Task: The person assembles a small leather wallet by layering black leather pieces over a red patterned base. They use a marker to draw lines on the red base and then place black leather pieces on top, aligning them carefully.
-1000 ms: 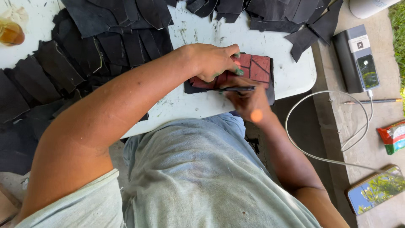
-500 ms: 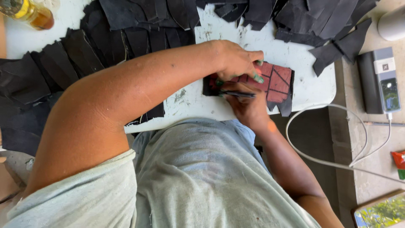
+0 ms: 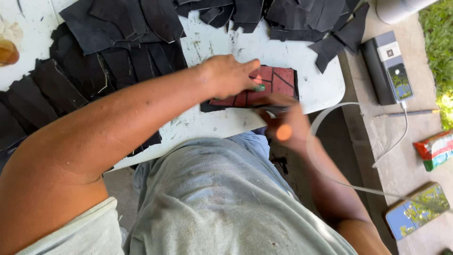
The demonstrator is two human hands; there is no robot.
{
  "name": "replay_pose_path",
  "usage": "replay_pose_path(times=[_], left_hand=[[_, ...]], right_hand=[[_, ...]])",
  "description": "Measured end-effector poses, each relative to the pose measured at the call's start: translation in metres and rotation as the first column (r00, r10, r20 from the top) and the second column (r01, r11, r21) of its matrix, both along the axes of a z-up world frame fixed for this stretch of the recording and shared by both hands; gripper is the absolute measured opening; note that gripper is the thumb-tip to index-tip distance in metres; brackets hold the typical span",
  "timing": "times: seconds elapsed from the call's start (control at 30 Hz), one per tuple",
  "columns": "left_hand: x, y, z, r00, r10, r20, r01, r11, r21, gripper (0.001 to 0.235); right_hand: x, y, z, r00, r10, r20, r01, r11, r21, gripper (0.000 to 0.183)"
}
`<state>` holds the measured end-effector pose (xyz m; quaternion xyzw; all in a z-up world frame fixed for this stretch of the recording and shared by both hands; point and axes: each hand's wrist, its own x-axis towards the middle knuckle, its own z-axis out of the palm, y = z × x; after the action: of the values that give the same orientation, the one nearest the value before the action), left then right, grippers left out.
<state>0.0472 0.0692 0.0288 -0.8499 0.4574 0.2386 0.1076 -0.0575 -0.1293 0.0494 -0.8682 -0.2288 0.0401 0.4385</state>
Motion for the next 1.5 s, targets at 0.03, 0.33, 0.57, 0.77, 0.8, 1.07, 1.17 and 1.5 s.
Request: replay_pose_path(times=[0.03,0.33,0.57,0.77,0.8,1.07,1.17,1.5], left_hand=[[-0.005,-0.001,-0.006,0.999,0.026,0.036,-0.023,0.998,-0.059,0.074],[-0.081,-0.04,-0.017,0.915,0.404,0.005,-0.387,0.88,-0.276,0.081],[-0.107,-0.045,-0.062,0.87,0.491,-0.051,-0.458,0.764,-0.454,0.102],[-0.104,-0.048,-0.068,0.842,0.502,-0.199,-0.538,0.809,-0.236,0.095],[-0.106,-0.05,-0.069,0.851,0.515,-0.103,-0.515,0.78,-0.356,0.099],[-0.107,-0.051,-0.093,0.855,0.512,-0.085,-0.5,0.77,-0.396,0.077],[-0.11,-0.051,-0.093,0.861,0.502,-0.083,-0.481,0.749,-0.455,0.093],[-0.109,-0.045,-0.082,0.839,0.513,-0.183,-0.541,0.753,-0.375,0.094]], right_hand=[[0.002,-0.015,0.009,0.978,-0.029,-0.205,0.062,0.986,0.158,0.017],[0.096,0.037,0.004,0.958,0.241,-0.155,-0.197,0.946,0.256,0.013],[0.077,0.092,-0.013,0.929,0.336,-0.156,-0.356,0.927,-0.121,0.016],[0.101,0.1,-0.028,0.886,0.446,0.123,-0.369,0.841,-0.395,0.024],[0.101,0.098,-0.028,0.892,0.438,0.113,-0.364,0.844,-0.394,0.019],[0.067,0.09,-0.023,0.866,0.461,0.196,-0.436,0.886,-0.156,0.012],[0.058,0.088,-0.025,0.934,0.357,0.021,-0.327,0.878,-0.35,0.014],[0.055,0.089,-0.024,0.938,0.339,0.068,-0.297,0.891,-0.344,0.019]])
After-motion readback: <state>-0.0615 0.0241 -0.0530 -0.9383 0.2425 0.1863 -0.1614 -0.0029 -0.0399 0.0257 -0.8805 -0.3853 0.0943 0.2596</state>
